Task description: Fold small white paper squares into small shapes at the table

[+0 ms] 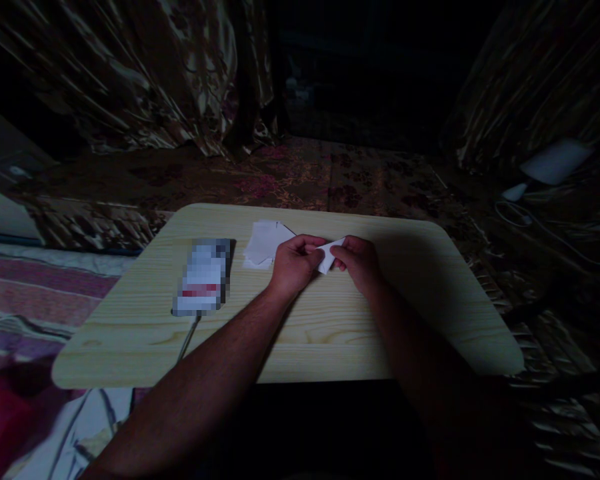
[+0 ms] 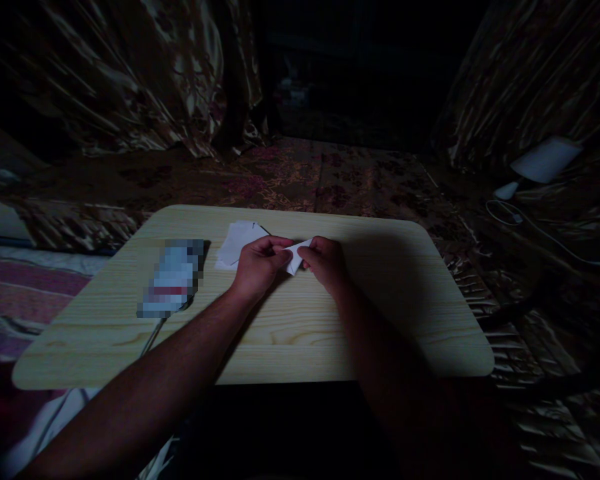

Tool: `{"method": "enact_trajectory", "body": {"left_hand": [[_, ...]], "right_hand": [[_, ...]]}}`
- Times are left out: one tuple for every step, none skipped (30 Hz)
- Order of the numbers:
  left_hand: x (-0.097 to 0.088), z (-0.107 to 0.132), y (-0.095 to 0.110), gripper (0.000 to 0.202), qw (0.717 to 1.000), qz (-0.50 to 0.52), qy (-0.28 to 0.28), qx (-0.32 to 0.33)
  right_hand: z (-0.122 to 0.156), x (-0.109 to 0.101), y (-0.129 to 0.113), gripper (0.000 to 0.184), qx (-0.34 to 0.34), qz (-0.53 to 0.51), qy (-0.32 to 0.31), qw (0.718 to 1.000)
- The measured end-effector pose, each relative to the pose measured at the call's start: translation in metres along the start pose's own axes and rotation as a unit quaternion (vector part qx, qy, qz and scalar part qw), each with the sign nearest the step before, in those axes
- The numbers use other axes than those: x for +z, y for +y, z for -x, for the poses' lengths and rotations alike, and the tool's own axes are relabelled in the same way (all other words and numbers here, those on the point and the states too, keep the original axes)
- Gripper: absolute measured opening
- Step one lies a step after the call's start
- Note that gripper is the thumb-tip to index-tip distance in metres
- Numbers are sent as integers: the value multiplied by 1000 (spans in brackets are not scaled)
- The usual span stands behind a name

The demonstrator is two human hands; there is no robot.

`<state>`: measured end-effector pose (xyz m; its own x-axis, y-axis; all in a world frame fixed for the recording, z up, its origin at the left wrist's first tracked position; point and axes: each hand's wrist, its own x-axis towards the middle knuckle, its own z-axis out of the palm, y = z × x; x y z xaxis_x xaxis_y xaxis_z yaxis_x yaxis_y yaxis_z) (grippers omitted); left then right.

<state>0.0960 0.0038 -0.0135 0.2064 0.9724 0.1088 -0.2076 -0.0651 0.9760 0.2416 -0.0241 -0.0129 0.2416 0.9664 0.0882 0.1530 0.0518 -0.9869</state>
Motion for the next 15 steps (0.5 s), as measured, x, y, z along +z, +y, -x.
{"method": "enact_trajectory", "body": {"left_hand": [[0,0,0,24,1000,2,0,0],[0,0,0,23,1000,5,0,1],[0,0,0,22,1000,10,0,1],[0,0,-1,21,1000,10,-2,0],[0,0,-1,20,1000,10,-1,-2],[0,0,-1,19,1000,11,-3,-5],[0,0,-1,19,1000,13,-4,-8],[-1,0,-1,19,1000,13,-2,-9],[-1,0,-1,19,1000,12,-2,-9],[-2,-1,-1,19,1000,14,-5,-10],[-2,-1,-1,20,1000,15,-6,-10],[-3,-1,-2,20,1000,15,-8,-10],[-3,-1,-2,20,1000,15,-9,-10],[-3,-1,-2,20,1000,14,-9,-9],[-3,-1,-3,20,1000,12,-9,-7]], "right_hand": [[0,0,-1,20,-3,0,0,1000],[1,0,-1,19,-5,1,-1,1000],[1,0,-3,19,-5,2,-7,1000],[2,-1,-4,19,-12,7,-7,1000],[3,-1,-5,19,-14,12,-12,1000],[4,-2,-7,20,-13,14,-16,1000],[4,-2,-8,21,-10,15,-13,1000],[5,-3,-9,22,-11,15,-13,1000],[5,-3,-10,22,-13,15,-18,1000],[6,-3,-9,23,-12,13,-19,1000],[5,-2,-9,23,-9,7,-17,1000],[5,-2,-8,23,-7,3,-16,1000],[5,-2,-7,23,-7,-2,-14,1000],[4,-1,-6,23,-7,-7,-14,1000],[4,-1,-5,24,-8,-11,-15,1000]]}}
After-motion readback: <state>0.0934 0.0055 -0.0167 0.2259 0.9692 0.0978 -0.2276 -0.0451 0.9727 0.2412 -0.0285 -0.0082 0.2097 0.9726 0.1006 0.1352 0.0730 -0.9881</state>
